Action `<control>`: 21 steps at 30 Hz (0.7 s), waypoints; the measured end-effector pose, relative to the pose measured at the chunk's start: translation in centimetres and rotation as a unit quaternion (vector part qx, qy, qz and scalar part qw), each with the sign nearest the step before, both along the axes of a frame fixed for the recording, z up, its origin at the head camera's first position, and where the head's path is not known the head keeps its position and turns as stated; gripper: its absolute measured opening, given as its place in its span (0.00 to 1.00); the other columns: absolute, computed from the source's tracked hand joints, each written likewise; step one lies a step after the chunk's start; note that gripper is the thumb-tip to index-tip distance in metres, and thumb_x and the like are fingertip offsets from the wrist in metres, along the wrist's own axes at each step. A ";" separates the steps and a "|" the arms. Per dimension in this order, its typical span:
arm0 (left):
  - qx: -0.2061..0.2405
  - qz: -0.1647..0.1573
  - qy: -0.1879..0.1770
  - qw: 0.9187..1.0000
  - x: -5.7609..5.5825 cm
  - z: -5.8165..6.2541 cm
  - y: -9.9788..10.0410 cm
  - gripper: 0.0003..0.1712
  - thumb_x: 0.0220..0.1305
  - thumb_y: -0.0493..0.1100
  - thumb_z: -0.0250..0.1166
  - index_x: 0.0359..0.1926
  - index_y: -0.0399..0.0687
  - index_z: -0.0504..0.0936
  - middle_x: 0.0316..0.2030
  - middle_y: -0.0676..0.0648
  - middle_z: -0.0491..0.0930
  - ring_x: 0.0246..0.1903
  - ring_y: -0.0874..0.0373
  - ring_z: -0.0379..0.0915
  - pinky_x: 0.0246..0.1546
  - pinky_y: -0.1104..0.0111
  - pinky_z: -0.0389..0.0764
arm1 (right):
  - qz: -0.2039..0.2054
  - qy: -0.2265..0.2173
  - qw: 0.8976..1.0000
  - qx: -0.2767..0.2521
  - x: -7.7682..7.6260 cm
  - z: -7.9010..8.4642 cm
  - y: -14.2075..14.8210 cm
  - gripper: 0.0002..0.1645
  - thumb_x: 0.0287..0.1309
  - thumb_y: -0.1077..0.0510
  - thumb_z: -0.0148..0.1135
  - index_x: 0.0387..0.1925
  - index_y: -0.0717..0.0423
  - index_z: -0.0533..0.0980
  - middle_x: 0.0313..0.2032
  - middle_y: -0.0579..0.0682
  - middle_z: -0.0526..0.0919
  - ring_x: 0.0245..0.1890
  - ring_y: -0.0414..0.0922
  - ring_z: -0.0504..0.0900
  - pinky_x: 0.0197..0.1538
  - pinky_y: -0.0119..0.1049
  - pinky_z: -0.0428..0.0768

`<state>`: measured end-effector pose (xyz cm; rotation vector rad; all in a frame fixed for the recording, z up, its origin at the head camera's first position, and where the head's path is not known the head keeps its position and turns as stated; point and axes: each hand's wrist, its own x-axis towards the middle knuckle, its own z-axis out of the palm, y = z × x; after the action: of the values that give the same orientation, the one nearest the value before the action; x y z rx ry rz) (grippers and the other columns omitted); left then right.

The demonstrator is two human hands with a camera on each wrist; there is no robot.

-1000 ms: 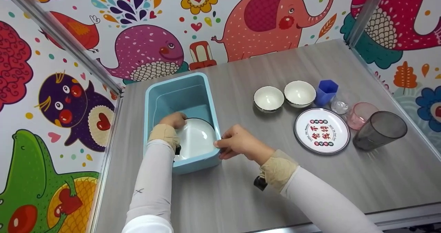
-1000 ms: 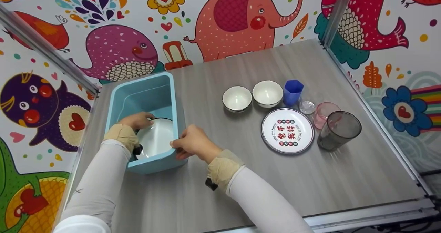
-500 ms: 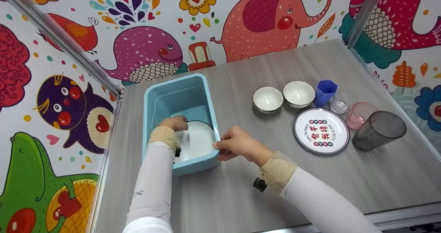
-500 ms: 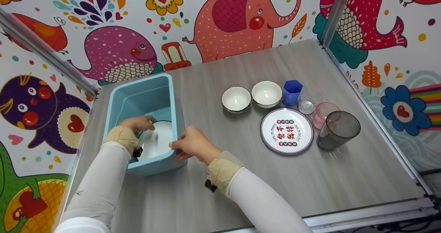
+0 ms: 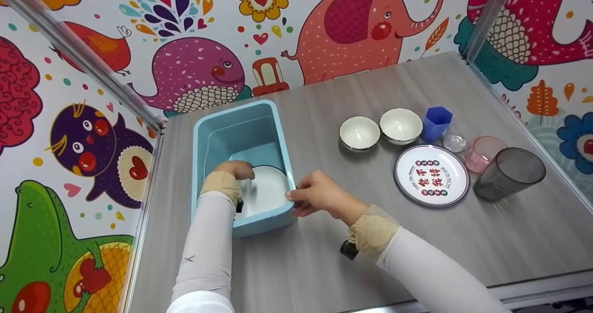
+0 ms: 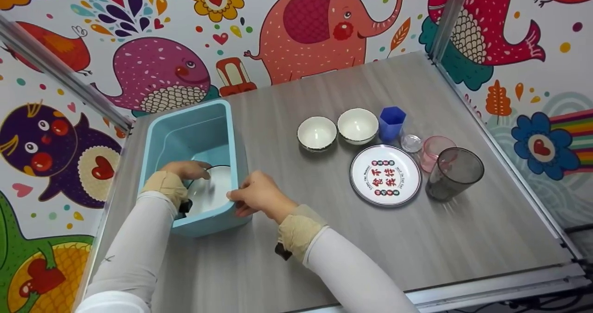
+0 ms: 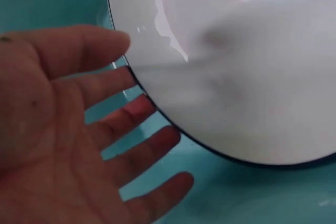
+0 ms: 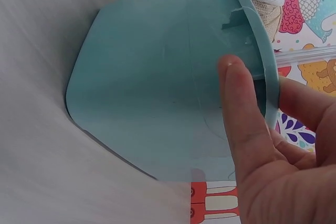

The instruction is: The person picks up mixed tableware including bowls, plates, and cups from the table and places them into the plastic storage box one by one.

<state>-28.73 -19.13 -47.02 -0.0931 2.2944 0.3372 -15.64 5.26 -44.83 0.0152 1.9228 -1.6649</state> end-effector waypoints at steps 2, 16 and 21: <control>0.003 0.003 0.001 1.000 0.1 0.0 -0.1 0.38 0.69 0.50 0.54 0.78 0.51 0.59 0.78 0.37 0.55 0.75 0.38 0.54 0.73 0.44 0.60 | -0.005 0.002 1.000 0.001 0.1 -0.1 -0.1 0.11 0.63 0.58 0.69 0.36 0.65 0.84 0.29 0.56 0.87 0.26 0.45 0.88 0.38 0.43 0.88; 0.012 -0.025 0.034 0.999 0.4 1.1 0.0 0.39 0.72 0.49 0.52 0.80 0.50 0.52 0.79 0.36 0.51 0.76 0.37 0.51 0.74 0.44 0.59 | -0.027 0.008 1.000 0.013 0.4 0.1 0.4 0.15 0.62 0.53 0.70 0.38 0.63 0.83 0.32 0.57 0.88 0.26 0.44 0.87 0.35 0.39 0.88; 0.020 -0.034 0.067 0.997 0.4 1.9 0.8 0.38 0.73 0.48 0.52 0.79 0.47 0.54 0.79 0.37 0.51 0.78 0.38 0.47 0.75 0.44 0.55 | -0.029 0.014 0.999 0.012 0.3 0.0 1.1 0.15 0.62 0.53 0.69 0.38 0.64 0.84 0.30 0.55 0.87 0.26 0.45 0.87 0.35 0.39 0.88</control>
<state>-28.32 -18.31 -45.12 0.0291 2.4147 0.3637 -15.37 6.39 -44.84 0.0580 1.9807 -1.6871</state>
